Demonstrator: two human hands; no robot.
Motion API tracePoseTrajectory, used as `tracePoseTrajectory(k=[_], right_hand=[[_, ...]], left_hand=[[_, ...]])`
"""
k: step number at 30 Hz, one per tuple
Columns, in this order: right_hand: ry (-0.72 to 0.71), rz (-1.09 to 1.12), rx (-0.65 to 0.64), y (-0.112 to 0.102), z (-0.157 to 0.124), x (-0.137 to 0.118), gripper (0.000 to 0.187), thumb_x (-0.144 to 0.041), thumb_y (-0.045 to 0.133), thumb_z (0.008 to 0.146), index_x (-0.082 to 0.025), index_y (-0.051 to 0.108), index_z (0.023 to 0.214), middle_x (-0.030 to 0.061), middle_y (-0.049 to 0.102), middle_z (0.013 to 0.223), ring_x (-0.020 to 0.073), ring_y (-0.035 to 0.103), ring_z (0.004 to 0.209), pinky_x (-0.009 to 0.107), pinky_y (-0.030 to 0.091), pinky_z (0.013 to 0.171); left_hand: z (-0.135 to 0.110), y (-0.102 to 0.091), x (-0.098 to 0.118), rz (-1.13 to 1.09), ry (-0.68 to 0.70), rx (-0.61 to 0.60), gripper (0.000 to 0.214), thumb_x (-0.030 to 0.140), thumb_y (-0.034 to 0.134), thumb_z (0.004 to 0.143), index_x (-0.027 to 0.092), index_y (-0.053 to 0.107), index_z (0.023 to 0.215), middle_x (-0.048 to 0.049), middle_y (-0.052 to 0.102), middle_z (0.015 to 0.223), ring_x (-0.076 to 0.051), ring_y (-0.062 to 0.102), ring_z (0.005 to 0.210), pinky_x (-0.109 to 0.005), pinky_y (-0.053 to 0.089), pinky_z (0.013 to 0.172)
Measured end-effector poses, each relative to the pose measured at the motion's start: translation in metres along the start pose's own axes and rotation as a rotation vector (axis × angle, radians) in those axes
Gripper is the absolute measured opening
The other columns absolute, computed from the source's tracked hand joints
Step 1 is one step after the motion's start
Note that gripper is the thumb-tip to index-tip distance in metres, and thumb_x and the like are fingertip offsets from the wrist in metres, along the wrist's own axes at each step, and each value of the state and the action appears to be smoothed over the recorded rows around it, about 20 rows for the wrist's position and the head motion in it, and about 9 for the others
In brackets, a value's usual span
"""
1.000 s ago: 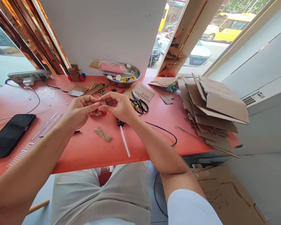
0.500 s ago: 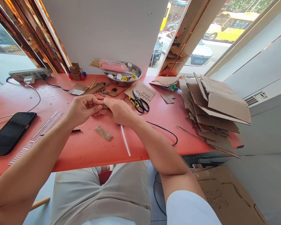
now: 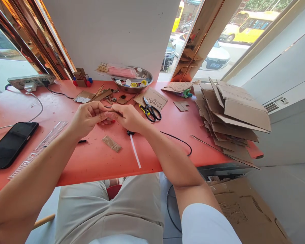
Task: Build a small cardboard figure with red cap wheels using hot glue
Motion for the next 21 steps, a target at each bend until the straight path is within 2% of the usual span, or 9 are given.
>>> tracePoseTrajectory(k=[6,11,15,21], right_hand=[[0.036,0.009,0.069,0.009,0.000,0.001,0.068,-0.089,0.038,0.095,-0.025,0.041,0.072,-0.0038,0.044,0.068,0.0130,0.042,0.067,0.029,0.035,0.066],[0.070,0.036,0.100,0.009,-0.001,0.001,0.070,-0.092,0.027,0.095,-0.026,0.042,0.076,-0.0026,0.049,0.068,0.0139,0.045,0.066,0.030,0.038,0.066],[0.061,-0.034,0.063,0.007,0.000,0.002,0.065,-0.089,0.038,0.095,-0.026,0.041,0.081,-0.0031,0.053,0.069,0.0137,0.046,0.066,0.029,0.038,0.066],[-0.027,-0.038,0.044,0.015,-0.001,0.002,0.061,-0.082,0.041,0.099,-0.024,0.046,0.079,0.0001,0.061,0.076,0.0145,0.051,0.070,0.028,0.040,0.069]], left_hand=[[0.000,-0.001,-0.001,-0.050,-0.028,-0.001,0.052,0.056,0.099,0.055,0.020,0.062,0.067,-0.0014,0.070,0.059,-0.013,0.062,0.050,-0.025,0.052,0.051],[0.001,-0.001,-0.007,-0.111,-0.041,0.044,0.046,0.051,0.095,0.060,0.021,0.062,0.069,0.0008,0.066,0.056,-0.013,0.062,0.049,-0.024,0.050,0.049],[0.003,-0.005,-0.012,-0.184,-0.050,0.115,0.041,0.046,0.092,0.060,0.022,0.060,0.069,0.0019,0.064,0.056,-0.013,0.061,0.050,-0.024,0.051,0.049],[0.002,-0.003,-0.010,-0.131,-0.004,0.091,0.040,0.051,0.091,0.065,0.023,0.061,0.069,0.0041,0.059,0.053,-0.012,0.056,0.047,-0.024,0.048,0.045]])
Point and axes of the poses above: each hand's wrist, its own z-axis towards the middle knuckle, its own y-axis out of the palm, x = y × z, the point moved 4 cm from there along z, towards the middle knuckle
